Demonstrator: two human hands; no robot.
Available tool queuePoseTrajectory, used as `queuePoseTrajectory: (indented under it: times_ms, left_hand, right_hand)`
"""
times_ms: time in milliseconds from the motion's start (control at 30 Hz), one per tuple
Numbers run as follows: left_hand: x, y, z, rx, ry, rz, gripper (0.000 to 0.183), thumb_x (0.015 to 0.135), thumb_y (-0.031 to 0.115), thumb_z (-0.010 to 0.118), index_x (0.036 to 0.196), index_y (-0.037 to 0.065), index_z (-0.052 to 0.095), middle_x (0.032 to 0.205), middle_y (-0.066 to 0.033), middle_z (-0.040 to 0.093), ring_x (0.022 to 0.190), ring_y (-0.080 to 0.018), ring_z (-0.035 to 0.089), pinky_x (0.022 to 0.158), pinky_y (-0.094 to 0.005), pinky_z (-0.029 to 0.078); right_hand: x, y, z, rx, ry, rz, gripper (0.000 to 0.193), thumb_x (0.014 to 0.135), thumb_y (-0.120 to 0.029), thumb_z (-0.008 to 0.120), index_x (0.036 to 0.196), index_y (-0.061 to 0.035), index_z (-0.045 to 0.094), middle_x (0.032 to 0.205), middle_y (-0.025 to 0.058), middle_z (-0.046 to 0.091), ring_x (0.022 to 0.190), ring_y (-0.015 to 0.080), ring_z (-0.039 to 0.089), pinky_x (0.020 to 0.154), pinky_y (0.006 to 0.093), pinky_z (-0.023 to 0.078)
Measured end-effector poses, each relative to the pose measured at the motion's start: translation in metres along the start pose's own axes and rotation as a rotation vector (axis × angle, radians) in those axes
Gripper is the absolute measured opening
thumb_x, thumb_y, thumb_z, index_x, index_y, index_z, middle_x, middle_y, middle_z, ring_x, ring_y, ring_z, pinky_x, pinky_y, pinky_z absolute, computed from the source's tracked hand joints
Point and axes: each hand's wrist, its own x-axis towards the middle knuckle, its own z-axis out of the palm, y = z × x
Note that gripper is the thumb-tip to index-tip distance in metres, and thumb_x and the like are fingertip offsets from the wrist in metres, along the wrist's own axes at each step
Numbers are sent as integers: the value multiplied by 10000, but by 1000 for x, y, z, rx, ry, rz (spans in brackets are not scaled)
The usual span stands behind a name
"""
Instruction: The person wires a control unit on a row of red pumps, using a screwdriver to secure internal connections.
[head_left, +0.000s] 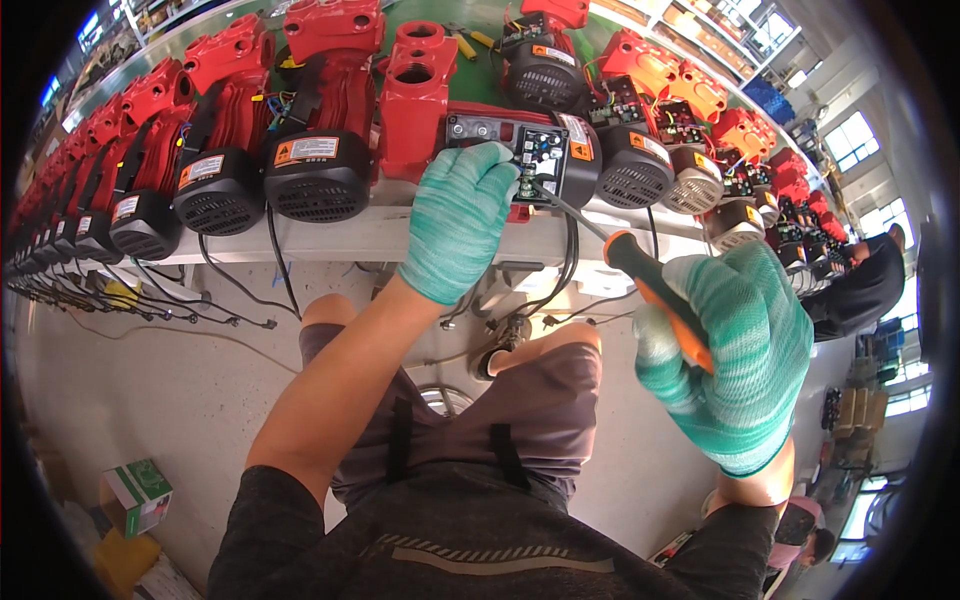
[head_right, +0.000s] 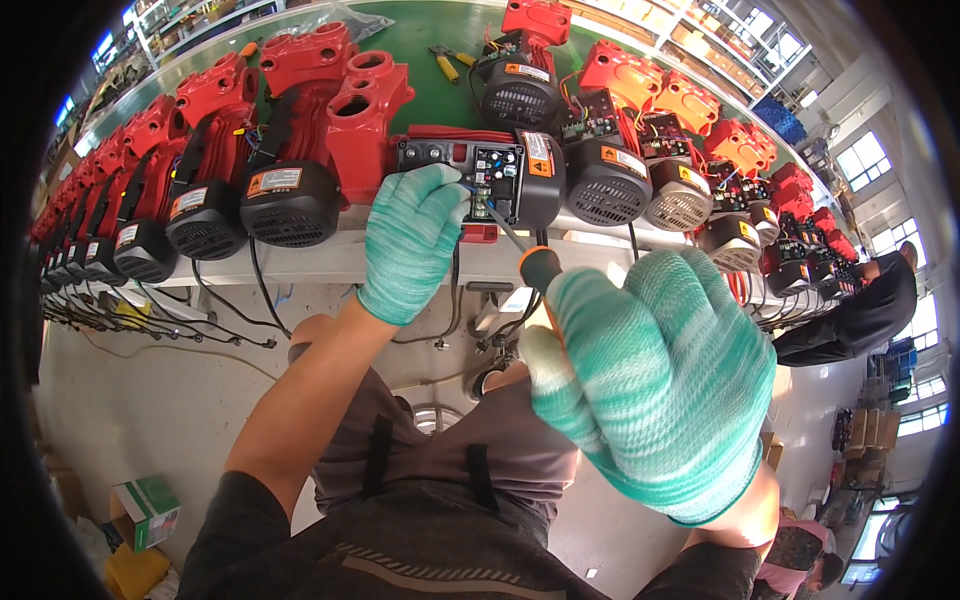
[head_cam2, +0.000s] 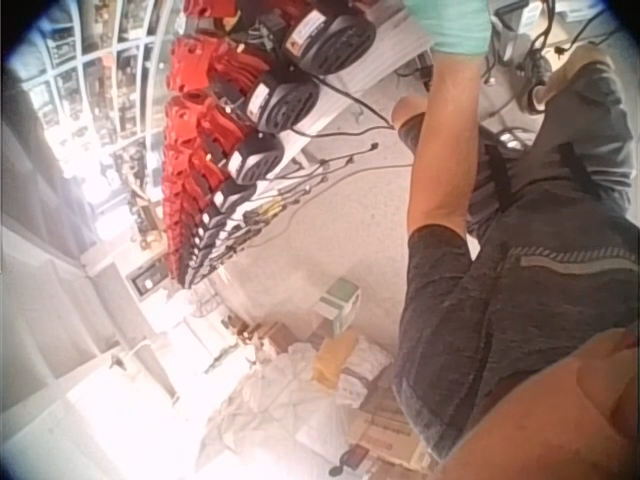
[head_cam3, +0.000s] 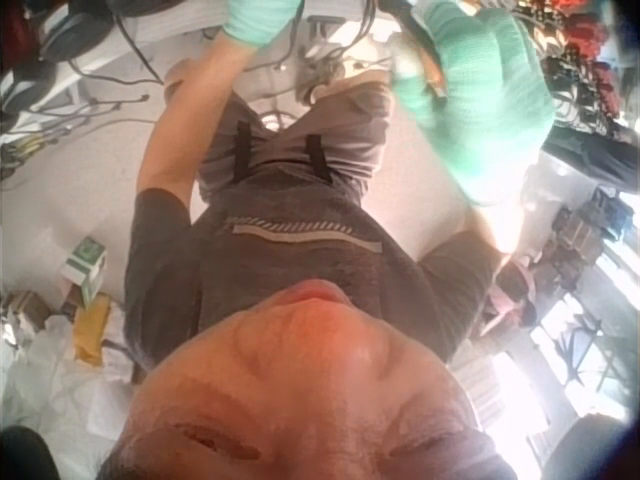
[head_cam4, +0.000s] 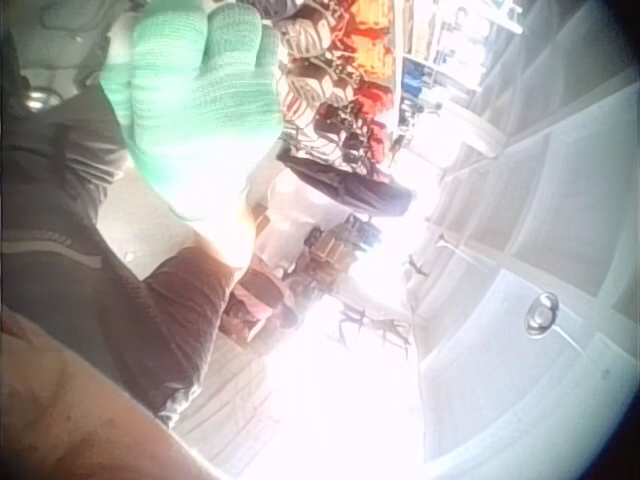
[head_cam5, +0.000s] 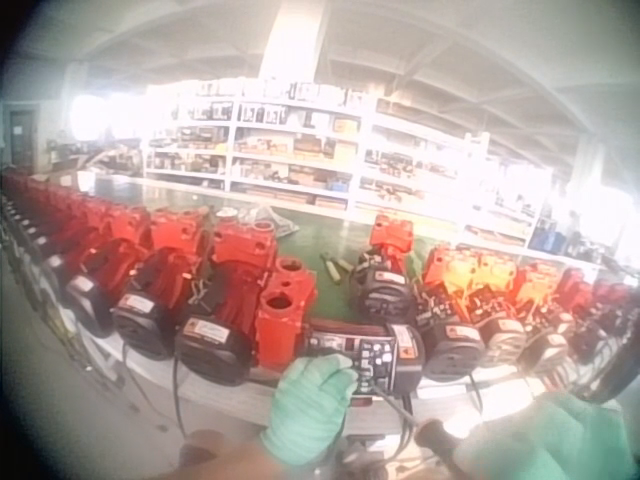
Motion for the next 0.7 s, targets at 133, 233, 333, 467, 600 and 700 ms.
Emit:
queuePoseTrajectory:
  times_ms: [133,233,333,467,600,700]
  left_hand:
    - [4,3,-5,7,-42,-32,218,806,29,785,1020,57,749,1150,-86,684,997,-319,640,879,-431,544]
    - [7,8,-6,-9,-74,-72,206,804,30,788,1006,50,748,1151,-90,684,1002,-319,638,887,-433,540]
    - [4,12,-4,-30,-48,-110,200,810,39,790,1004,50,745,1157,-93,682,1008,-320,635,893,-435,538]
    - [1,11,3,-5,7,-106,200,829,55,782,1023,44,739,1172,-96,675,1023,-328,627,904,-442,537]
    - [4,8,-3,66,-68,-41,202,837,56,772,1035,40,736,1181,-98,669,1041,-333,620,914,-448,533]
    - [7,10,-6,72,-154,-64,206,837,57,772,1040,38,738,1178,-99,666,1050,-337,616,919,-454,531]
  right_hand:
    - [1,-2,1,20,13,-16,277,760,-108,810,989,-43,667,878,108,618,796,350,653,715,430,553]
    - [-2,2,2,15,3,-13,270,766,-114,814,982,-43,668,879,109,617,792,346,652,720,428,555]
    - [-2,1,2,12,-1,-2,260,769,-115,814,974,-43,670,881,109,620,786,342,651,720,427,555]
    - [-1,0,2,39,20,-7,251,772,-118,814,966,-44,674,889,111,618,780,335,650,714,419,552]
    - [-1,2,2,37,17,-13,268,773,-122,815,988,-48,673,897,113,606,764,326,648,683,405,541]
    - [-3,3,2,46,18,-24,284,770,-119,812,1006,-51,670,901,119,602,760,325,647,671,405,538]
